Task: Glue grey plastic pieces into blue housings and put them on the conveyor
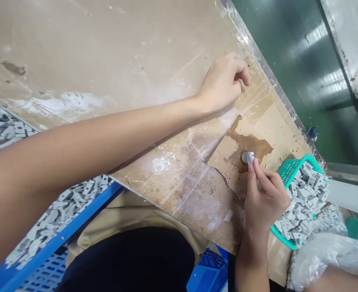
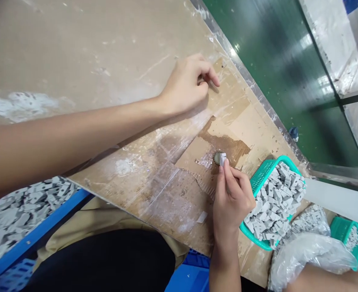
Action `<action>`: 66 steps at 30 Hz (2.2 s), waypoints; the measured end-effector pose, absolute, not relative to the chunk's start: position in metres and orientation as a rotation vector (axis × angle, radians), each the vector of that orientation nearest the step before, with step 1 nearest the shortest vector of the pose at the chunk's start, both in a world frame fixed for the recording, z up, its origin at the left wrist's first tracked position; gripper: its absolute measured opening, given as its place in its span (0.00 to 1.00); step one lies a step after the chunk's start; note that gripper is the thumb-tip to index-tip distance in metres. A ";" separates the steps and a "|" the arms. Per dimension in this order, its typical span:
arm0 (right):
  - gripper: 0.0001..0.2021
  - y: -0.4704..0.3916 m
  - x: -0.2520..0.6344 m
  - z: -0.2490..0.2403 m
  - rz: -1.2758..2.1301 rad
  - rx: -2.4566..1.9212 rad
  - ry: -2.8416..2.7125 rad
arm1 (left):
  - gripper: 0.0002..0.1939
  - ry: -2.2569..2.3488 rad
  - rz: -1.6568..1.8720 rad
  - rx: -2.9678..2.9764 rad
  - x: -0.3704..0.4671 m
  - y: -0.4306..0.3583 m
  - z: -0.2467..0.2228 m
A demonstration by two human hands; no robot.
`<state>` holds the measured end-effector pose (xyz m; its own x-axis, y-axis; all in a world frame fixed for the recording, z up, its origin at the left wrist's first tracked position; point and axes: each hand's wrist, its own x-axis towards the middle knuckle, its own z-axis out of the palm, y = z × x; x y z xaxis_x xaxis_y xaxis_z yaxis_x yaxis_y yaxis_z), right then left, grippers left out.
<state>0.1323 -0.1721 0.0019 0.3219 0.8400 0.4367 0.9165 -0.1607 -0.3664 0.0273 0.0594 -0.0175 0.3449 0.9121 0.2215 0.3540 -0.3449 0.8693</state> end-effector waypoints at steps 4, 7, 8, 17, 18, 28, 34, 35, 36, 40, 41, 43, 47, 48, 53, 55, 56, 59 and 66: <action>0.10 -0.171 0.132 0.001 -0.181 -2.025 -1.557 | 0.17 1.109 0.971 1.886 0.027 0.060 -0.020; 0.10 -0.171 0.132 0.000 -0.179 -2.041 -1.551 | 0.17 1.111 0.957 1.895 0.027 0.060 -0.021; 0.10 -0.171 0.132 0.000 -0.176 -2.043 -1.552 | 0.16 1.112 0.944 1.901 0.026 0.060 -0.021; 0.10 -0.171 0.130 0.001 -0.168 -2.047 -1.552 | 0.09 1.068 0.827 1.904 0.025 0.063 -0.025; 0.10 -0.171 0.130 0.002 -0.169 -2.044 -1.552 | 0.09 1.076 0.838 1.900 0.025 0.063 -0.024; 0.11 -0.172 0.131 0.002 -0.194 -2.025 -1.555 | 0.18 1.144 0.879 1.887 0.027 0.058 -0.016; 0.15 -0.174 0.130 0.001 -0.101 -1.958 -1.518 | 0.15 1.095 0.960 1.897 0.036 0.057 -0.018; 0.16 -0.175 0.130 0.000 -0.082 -1.934 -1.522 | 0.16 1.014 0.945 2.007 0.042 0.058 -0.018; 0.17 -0.175 0.129 -0.001 -0.069 -1.912 -1.526 | 0.20 0.900 0.921 2.135 0.051 0.059 -0.017; 0.18 -0.175 0.128 -0.001 -0.052 -1.890 -1.507 | 0.25 0.478 0.801 2.391 0.111 0.070 -0.013; 0.18 -0.175 0.128 0.000 -0.053 -1.891 -1.499 | 0.24 0.441 0.769 2.394 0.131 0.075 -0.013; 0.18 -0.175 0.127 0.001 -0.049 -1.882 -1.492 | 0.23 0.419 0.702 2.389 0.171 0.086 -0.012; 0.18 -0.174 0.128 0.000 -0.051 -1.863 -1.484 | 0.25 0.544 0.592 2.383 0.227 0.107 -0.016; 0.18 -0.173 0.128 -0.001 -0.055 -1.861 -1.481 | 0.23 0.578 0.569 2.388 0.234 0.111 -0.017; 0.17 -0.173 0.130 -0.005 -0.090 -1.831 -1.458 | 0.10 0.657 0.607 2.287 0.234 0.119 -0.012; 0.17 -0.174 0.130 -0.006 -0.089 -1.831 -1.460 | 0.09 0.695 0.751 2.071 0.220 0.116 -0.003; 0.17 -0.175 0.130 -0.006 -0.092 -1.830 -1.464 | 0.07 0.718 0.835 1.893 0.209 0.112 0.002; 0.16 -0.176 0.130 -0.007 -0.128 -1.814 -1.480 | 0.08 0.729 0.919 1.204 0.167 0.094 0.016; 0.16 -0.177 0.131 -0.007 -0.078 -1.766 -1.403 | 0.07 0.652 0.600 0.588 0.059 0.039 0.018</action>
